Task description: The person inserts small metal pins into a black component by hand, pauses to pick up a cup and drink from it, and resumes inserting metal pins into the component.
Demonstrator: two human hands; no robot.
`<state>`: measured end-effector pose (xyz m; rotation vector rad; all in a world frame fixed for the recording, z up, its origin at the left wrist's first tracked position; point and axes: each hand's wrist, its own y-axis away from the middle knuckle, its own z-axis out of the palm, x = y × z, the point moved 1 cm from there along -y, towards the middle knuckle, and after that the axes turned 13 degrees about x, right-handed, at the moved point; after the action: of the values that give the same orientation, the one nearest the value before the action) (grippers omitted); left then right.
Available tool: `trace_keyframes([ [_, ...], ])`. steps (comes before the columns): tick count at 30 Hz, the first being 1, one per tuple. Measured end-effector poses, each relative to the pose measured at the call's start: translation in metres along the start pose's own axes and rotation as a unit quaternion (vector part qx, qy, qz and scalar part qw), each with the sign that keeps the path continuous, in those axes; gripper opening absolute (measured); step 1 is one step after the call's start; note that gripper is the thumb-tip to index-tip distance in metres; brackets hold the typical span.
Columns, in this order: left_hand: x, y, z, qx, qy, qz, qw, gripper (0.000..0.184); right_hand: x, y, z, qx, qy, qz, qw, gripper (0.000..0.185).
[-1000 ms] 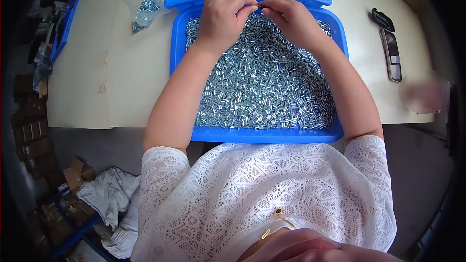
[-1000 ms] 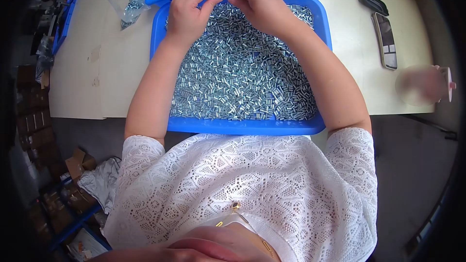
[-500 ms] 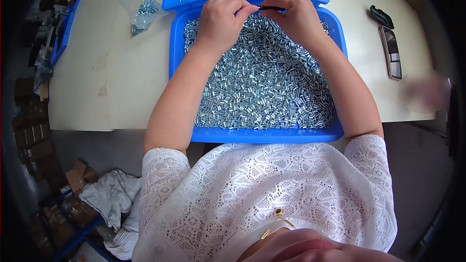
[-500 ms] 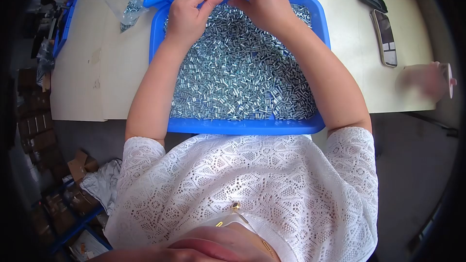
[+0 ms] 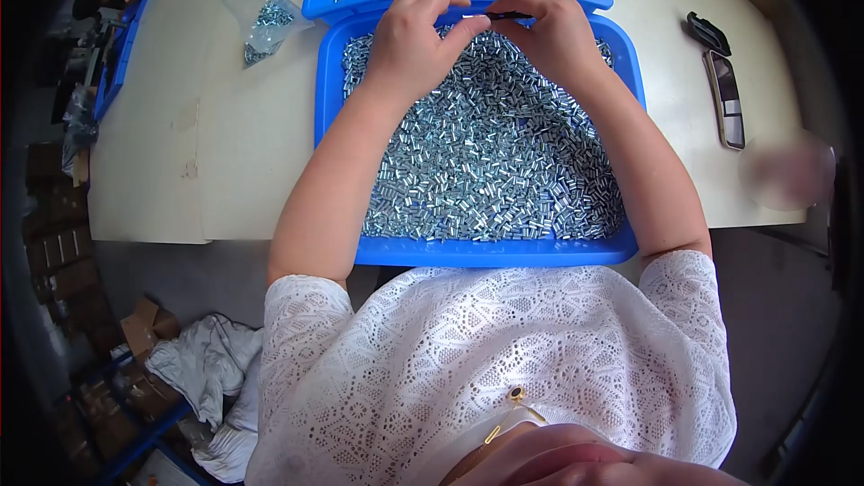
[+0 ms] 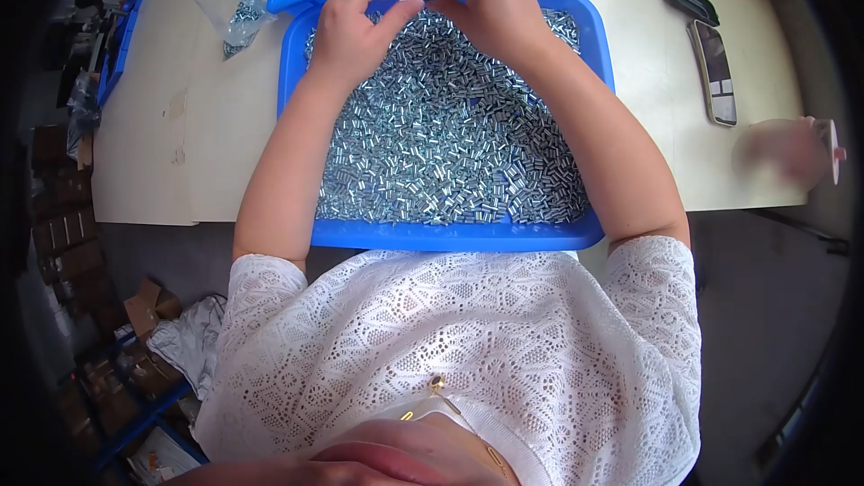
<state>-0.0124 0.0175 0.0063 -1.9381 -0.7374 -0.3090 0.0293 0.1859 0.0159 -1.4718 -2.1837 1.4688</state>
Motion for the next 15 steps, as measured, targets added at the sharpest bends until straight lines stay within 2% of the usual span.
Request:
trace_keyframes([
  [2, 0.0031, -0.0011, 0.0001, 0.041, 0.016, -0.001, 0.999, 0.016, -0.0002, -0.0004, 0.0003, 0.001, 0.003, -0.015, 1.000, 0.016],
  [6, -0.0013, -0.0001, -0.0009, 0.036, -0.019, 0.044, 0.998, 0.017, -0.0014, -0.0009, 0.0000, -0.011, 0.005, -0.009, 1.000, 0.015],
  [12, 0.0034, -0.0004, -0.0016, 0.023, -0.006, -0.008, 1.000, 0.017, -0.0011, -0.0003, 0.0007, -0.007, 0.005, -0.010, 1.000, 0.015],
  [14, -0.0008, 0.0006, -0.0007, 0.011, -0.017, 0.048, 0.999, 0.021, -0.0002, 0.0003, 0.0008, -0.006, 0.007, -0.012, 1.000, 0.015],
  [15, -0.0017, 0.0012, -0.0003, 0.011, -0.017, 0.047, 0.999, 0.021, 0.0002, 0.0011, 0.0013, -0.009, 0.007, -0.012, 1.000, 0.015],
])
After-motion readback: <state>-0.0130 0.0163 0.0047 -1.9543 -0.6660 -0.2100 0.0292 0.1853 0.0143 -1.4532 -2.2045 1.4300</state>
